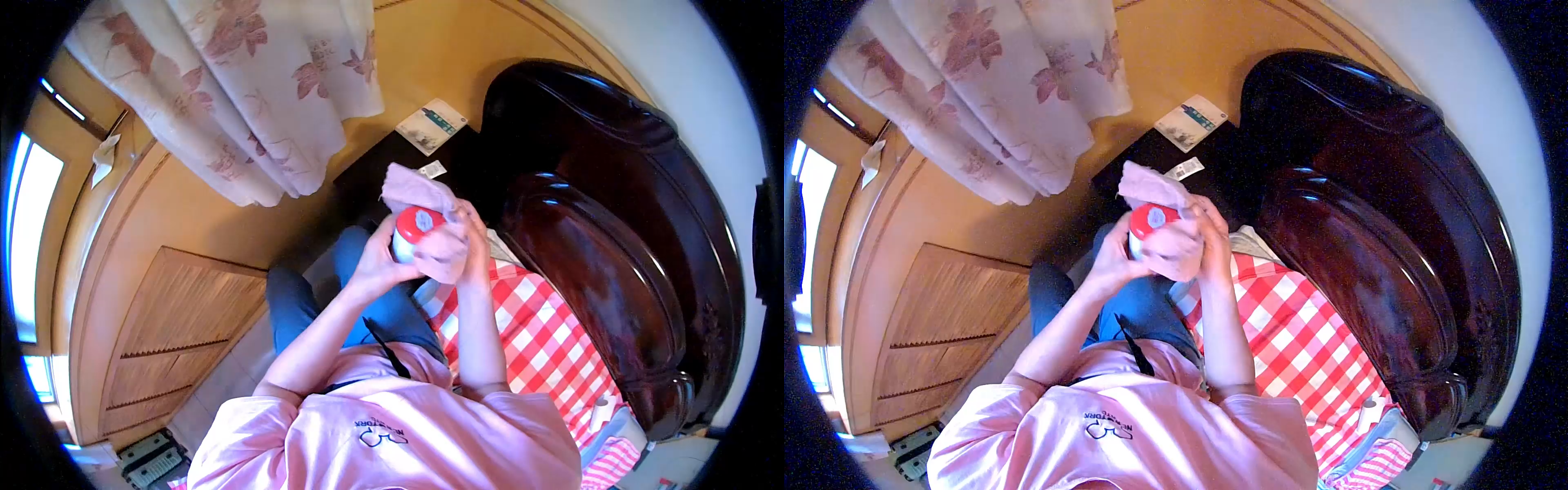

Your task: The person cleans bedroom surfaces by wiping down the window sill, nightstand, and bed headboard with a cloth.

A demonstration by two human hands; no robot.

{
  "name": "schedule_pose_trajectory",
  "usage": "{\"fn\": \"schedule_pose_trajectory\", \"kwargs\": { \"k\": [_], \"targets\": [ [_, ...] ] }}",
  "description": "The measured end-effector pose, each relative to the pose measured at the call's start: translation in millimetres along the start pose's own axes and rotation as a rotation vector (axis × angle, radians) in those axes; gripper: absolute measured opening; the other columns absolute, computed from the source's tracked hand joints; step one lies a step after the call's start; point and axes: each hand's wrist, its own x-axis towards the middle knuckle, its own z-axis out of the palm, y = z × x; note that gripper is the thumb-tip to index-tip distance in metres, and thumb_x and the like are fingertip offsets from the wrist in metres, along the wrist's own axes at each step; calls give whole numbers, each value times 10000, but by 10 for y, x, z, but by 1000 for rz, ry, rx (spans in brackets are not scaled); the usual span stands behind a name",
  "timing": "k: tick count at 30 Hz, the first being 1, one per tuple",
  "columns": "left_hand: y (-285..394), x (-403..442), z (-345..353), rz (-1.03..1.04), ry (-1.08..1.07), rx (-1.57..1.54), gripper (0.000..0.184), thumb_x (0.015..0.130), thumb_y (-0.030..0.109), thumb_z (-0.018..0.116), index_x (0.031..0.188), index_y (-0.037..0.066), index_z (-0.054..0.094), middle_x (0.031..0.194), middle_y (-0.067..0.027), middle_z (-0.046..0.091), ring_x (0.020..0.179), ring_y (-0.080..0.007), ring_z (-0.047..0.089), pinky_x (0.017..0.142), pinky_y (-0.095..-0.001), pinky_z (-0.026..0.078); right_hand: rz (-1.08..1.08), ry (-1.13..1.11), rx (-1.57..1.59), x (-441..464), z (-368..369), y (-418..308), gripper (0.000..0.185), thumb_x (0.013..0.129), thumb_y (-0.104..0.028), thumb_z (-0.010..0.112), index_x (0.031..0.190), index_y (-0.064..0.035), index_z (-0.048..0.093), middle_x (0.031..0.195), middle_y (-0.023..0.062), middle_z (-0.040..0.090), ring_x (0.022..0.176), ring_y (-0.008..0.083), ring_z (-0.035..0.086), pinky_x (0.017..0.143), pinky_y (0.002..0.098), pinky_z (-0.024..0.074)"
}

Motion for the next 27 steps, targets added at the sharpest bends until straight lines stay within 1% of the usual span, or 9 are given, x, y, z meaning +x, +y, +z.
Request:
{"fn": "schedule_pose_trajectory", "kwargs": {
  "k": [1,4,5,11,15,17,19,22,27],
  "targets": [
    [56,-20,-28,-112,11,-263,802,612,146,882,1309,8,511,1245,-168,599,1169,-276,587,1026,-379,455,-3,-9,105,-83,55,-19,352,1000,-276,604,1218,-1,613,1151,73,655,1067,143,609,933,301,486],
    [71,-85,-86,-28,39,-44,879,702,178,861,1425,-7,395,1298,-173,567,1212,-268,564,1052,-374,437,-210,-196,-191,-394,495,-272,710,954,-313,647,1514,-2,339,1384,123,534,1270,220,531,1109,336,374],
    [54,-118,-93,15,35,135,919,729,194,860,1466,-11,350,1349,-156,541,1235,-256,546,1072,-372,425,-25,-108,151,-476,744,-286,762,944,-308,661,1538,-3,294,1412,129,512,1299,232,510,1124,343,360],
    [430,-345,-57,129,-1,312,887,844,99,754,1549,-7,226,1447,-210,447,1364,-288,439,1113,-396,383,-294,-120,-21,-367,469,82,647,999,-430,591,1455,-13,398,1386,139,523,1281,210,513,1117,336,375],
    [253,-352,-124,46,-126,-53,1025,746,72,864,1555,13,236,1469,-160,439,1386,-247,410,1152,-382,343,-209,-26,-68,-484,620,-91,568,1056,-444,463,1435,-21,434,1368,122,536,1239,191,540,1047,340,450],
    [78,-376,-87,85,46,9,1042,725,106,886,1551,17,255,1474,-160,442,1388,-239,407,1160,-386,330,-21,-36,15,-480,599,42,593,1053,-442,474,1465,-22,394,1400,131,517,1263,222,534,1057,347,442],
    [222,-401,-56,198,133,237,1010,740,50,847,1556,24,253,1472,-196,424,1398,-303,401,1164,-406,321,159,-9,262,-593,717,38,783,991,-498,553,1520,19,293,1496,145,441,1376,244,438,1166,358,308],
    [318,-433,-20,340,220,507,915,759,10,743,1559,49,302,1407,-269,401,1295,-471,423,1096,-463,372,-154,-207,-21,-574,688,115,867,938,-510,602,1528,39,280,1576,145,335,1467,239,293,1214,363,192],
    [408,-528,-172,232,-11,403,933,777,95,784,1564,44,286,1386,-231,409,1278,-384,440,1102,-416,361,-2,-101,253,-571,322,295,592,1061,-485,349,1373,3,473,1266,149,603,1107,239,616,947,350,500]
  ]
}}
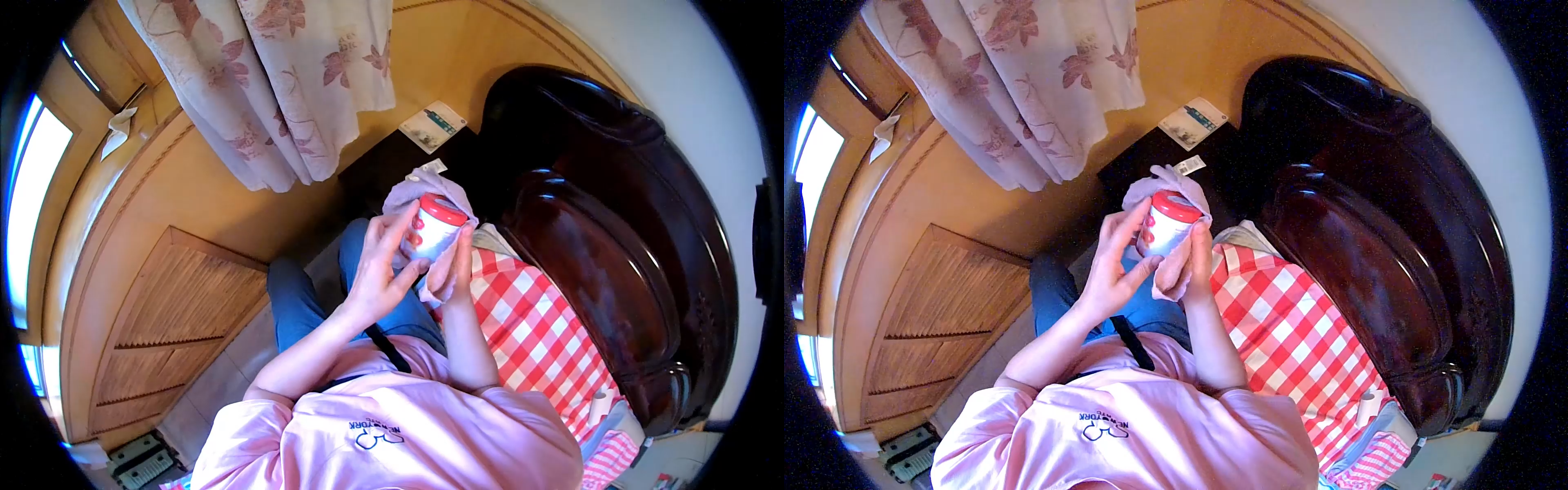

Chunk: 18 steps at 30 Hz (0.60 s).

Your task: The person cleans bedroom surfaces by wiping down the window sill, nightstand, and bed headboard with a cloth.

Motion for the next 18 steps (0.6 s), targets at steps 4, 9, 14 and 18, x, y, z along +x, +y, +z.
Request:
{"fn": "schedule_pose_trajectory", "kwargs": {
  "k": [4,9,14,18],
  "targets": [
    [-198,-12,127,-68,-13,-179,977,767,143,830,1565,37,278,1398,-180,416,1294,-285,439,1102,-375,372,78,71,89,21,199,-132,585,1069,-482,368,1382,0,479,1252,140,615,1117,244,617,972,344,494],
    [-470,-66,175,-102,56,-120,880,758,42,753,1521,-14,318,1393,-225,459,1303,-366,465,1117,-386,366,-86,143,-411,-5,34,94,547,1061,-458,447,1330,12,521,1226,155,640,1062,224,649,955,353,529],
    [-444,-41,128,21,114,148,780,784,90,747,1476,0,398,1352,-242,497,1237,-401,504,1039,-410,426,-57,121,-355,-17,77,201,661,958,-347,662,1445,19,404,1380,140,526,1237,209,539,1066,328,425],
    [-453,45,18,70,31,69,746,744,57,775,1424,14,473,1302,-203,536,1175,-363,547,996,-386,454,-129,-12,-454,55,-6,44,641,923,-306,697,1420,11,445,1330,119,568,1203,187,563,1055,306,432]
  ]
}}
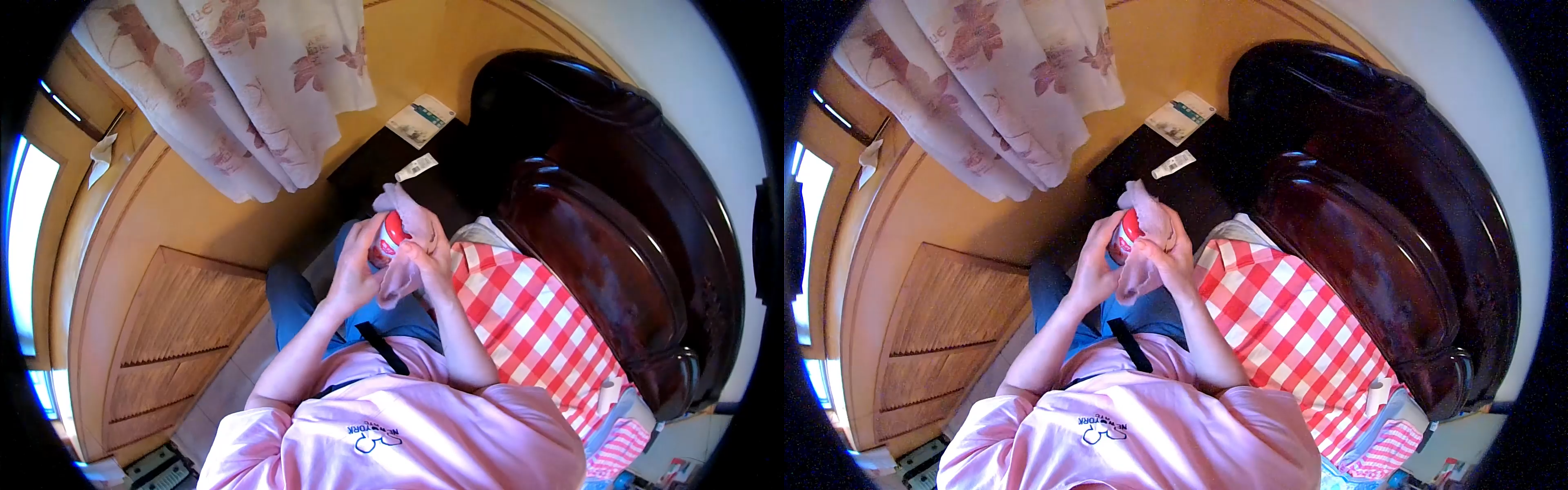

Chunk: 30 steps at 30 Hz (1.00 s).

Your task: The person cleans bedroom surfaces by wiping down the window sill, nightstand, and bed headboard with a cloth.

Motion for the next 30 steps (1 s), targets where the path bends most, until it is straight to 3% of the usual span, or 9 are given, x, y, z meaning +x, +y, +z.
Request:
{"fn": "schedule_pose_trajectory", "kwargs": {
  "k": [2,8,12,16,18,20,24,26,30],
  "targets": [
    [-265,-90,-6,-229,-99,-223,793,678,-45,804,1405,26,493,1333,-146,539,1216,-254,548,951,-329,497,178,-67,50,19,-193,55,556,946,-317,672,1366,10,513,1267,94,612,1142,161,588,1022,292,450],
    [-358,-146,139,-335,-144,-519,900,637,-114,821,1439,63,455,1410,-76,486,1337,-231,483,1049,-370,485,361,75,112,19,-342,200,358,1039,-299,556,1228,-2,627,1123,61,674,1030,112,616,930,253,484],
    [-453,-87,280,-320,-34,-663,947,629,-111,830,1450,86,400,1409,-70,490,1356,-223,459,1056,-387,478,640,187,495,-52,-454,505,348,1025,-298,584,1204,-4,638,1131,68,677,1027,128,624,934,257,484],
    [-532,-51,342,-392,-49,-504,906,633,-119,810,1423,100,424,1393,-62,502,1327,-221,482,1078,-382,446,444,295,-19,-34,-714,797,394,996,-227,602,1313,6,573,1179,119,669,1113,230,621,999,337,465],
    [-625,-84,385,-399,-30,-520,914,625,-98,823,1425,97,426,1383,-61,509,1322,-216,488,1092,-383,433,20,351,-842,195,-978,931,480,929,-156,639,1362,20,531,1268,199,617,1193,345,579,1040,411,434],
    [-652,-114,423,-429,-35,-550,917,619,-91,829,1423,94,429,1378,-61,514,1319,-215,491,1095,-384,430,-105,447,-1096,510,-1080,820,601,852,-120,680,1400,29,484,1342,269,535,1268,438,489,1074,466,394],
    [-633,-68,479,-475,-54,-552,959,601,-65,867,1439,69,418,1396,-65,525,1329,-211,486,1141,-387,379,-37,511,-1421,861,-1618,1502,713,834,-177,701,1462,10,420,1445,302,426,1329,471,400,1112,520,346],
    [-620,-39,507,-462,-50,-561,934,612,-81,849,1431,72,426,1380,-64,528,1320,-213,495,1127,-387,399,289,374,-1615,849,-1847,1906,752,854,-271,686,1483,19,394,1493,302,385,1357,467,376,1142,517,309],
    [-624,19,543,-478,-27,-623,911,627,-98,833,1428,67,430,1370,-68,531,1310,-214,505,1119,-389,416,438,210,-1846,659,-1310,1587,834,879,-440,645,1494,52,371,1537,313,345,1397,465,350,1135,555,309]
  ]
}}
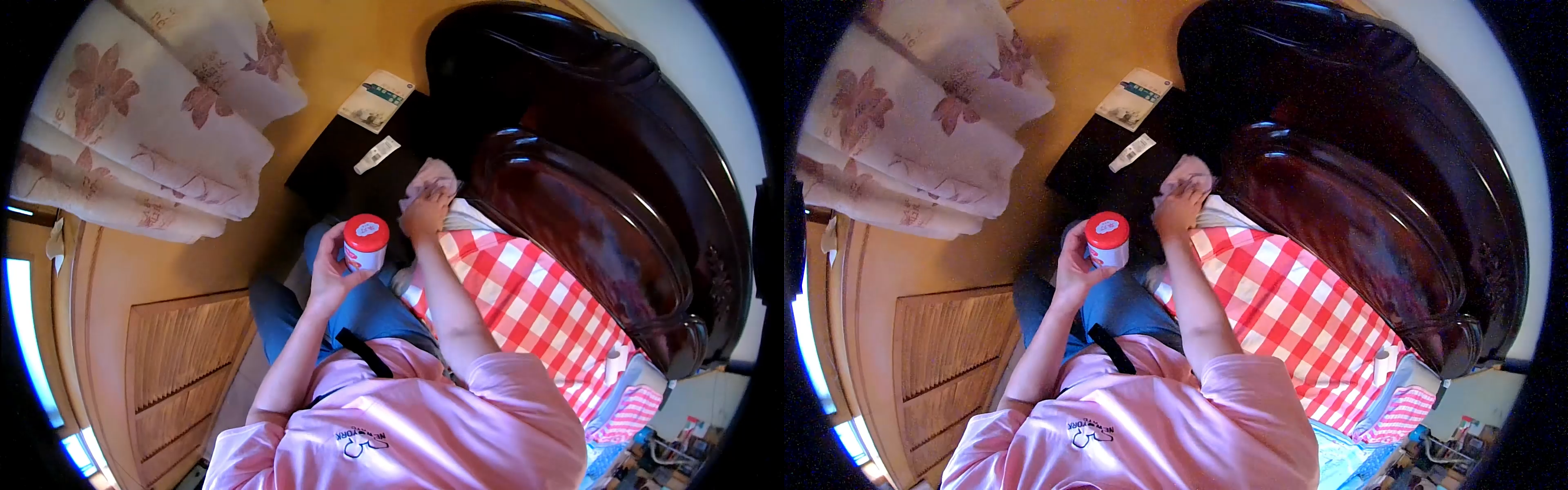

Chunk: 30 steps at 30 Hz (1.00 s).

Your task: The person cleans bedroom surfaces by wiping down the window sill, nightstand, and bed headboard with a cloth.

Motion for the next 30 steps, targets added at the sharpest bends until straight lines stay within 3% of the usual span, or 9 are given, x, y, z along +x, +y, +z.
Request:
{"fn": "schedule_pose_trajectory", "kwargs": {
  "k": [4,11,14,16,17,20,22,25,30],
  "targets": [
    [-61,116,23,5,-16,20,912,626,-97,836,1426,63,430,1379,-71,528,1311,-214,504,1123,-386,411,-71,-182,49,-624,135,-251,706,890,-362,617,1436,54,451,1526,316,356,1413,484,328,1114,573,328],
    [-350,424,63,3,-45,80,936,611,-89,850,1431,76,429,1389,-67,536,1319,-208,502,1138,-374,387,-184,-78,153,-718,-84,-199,605,870,-225,603,1419,-1,488,1530,297,352,1402,493,333,1069,559,394],
    [-425,615,178,3,-2,66,915,612,-92,843,1414,78,437,1387,-67,534,1317,-212,499,1126,-366,399,-182,-179,449,-486,-546,87,590,848,-109,602,1429,-74,502,1524,253,386,1380,451,393,1070,514,418],
    [-475,754,248,61,-32,168,866,635,-111,795,1403,58,430,1357,-94,533,1289,-224,511,1122,-362,395,-143,-80,932,-327,-615,251,631,805,-52,622,1423,-117,513,1514,215,412,1334,416,461,1094,460,414],
    [-517,806,313,49,-22,156,884,624,-124,787,1408,65,424,1362,-90,519,1284,-229,511,1122,-361,395,-80,-144,1215,-305,-681,291,656,796,-75,683,1424,-88,493,1409,208,520,1281,359,533,1110,399,404],
    [-693,935,456,63,-38,102,840,652,-93,800,1396,68,444,1368,-96,513,1301,-232,494,1124,-363,393,-119,-305,1456,-288,-821,242,730,784,-142,767,1442,-69,460,1298,196,599,1269,312,558,1084,392,431],
    [-695,1015,461,54,-58,152,864,655,-56,818,1421,58,434,1369,-130,518,1317,-280,493,1135,-376,388,-207,-253,1336,-169,-699,320,794,746,-162,836,1431,-53,451,1219,175,654,1209,262,611,1040,372,469],
    [-711,1057,470,179,-103,604,998,636,18,843,1502,29,348,1497,-222,366,1388,-412,392,1155,-425,370,-201,-196,1320,54,-616,275,791,692,-146,878,1368,-32,483,1214,167,678,1119,268,662,987,367,504],
    [-929,890,440,133,-46,810,1014,643,124,863,1517,69,353,1514,-218,331,1386,-461,357,1162,-452,350,6,361,699,825,-194,277,800,713,-118,844,1398,-19,442,1153,236,678,1054,416,664,934,469,517]
  ]
}}
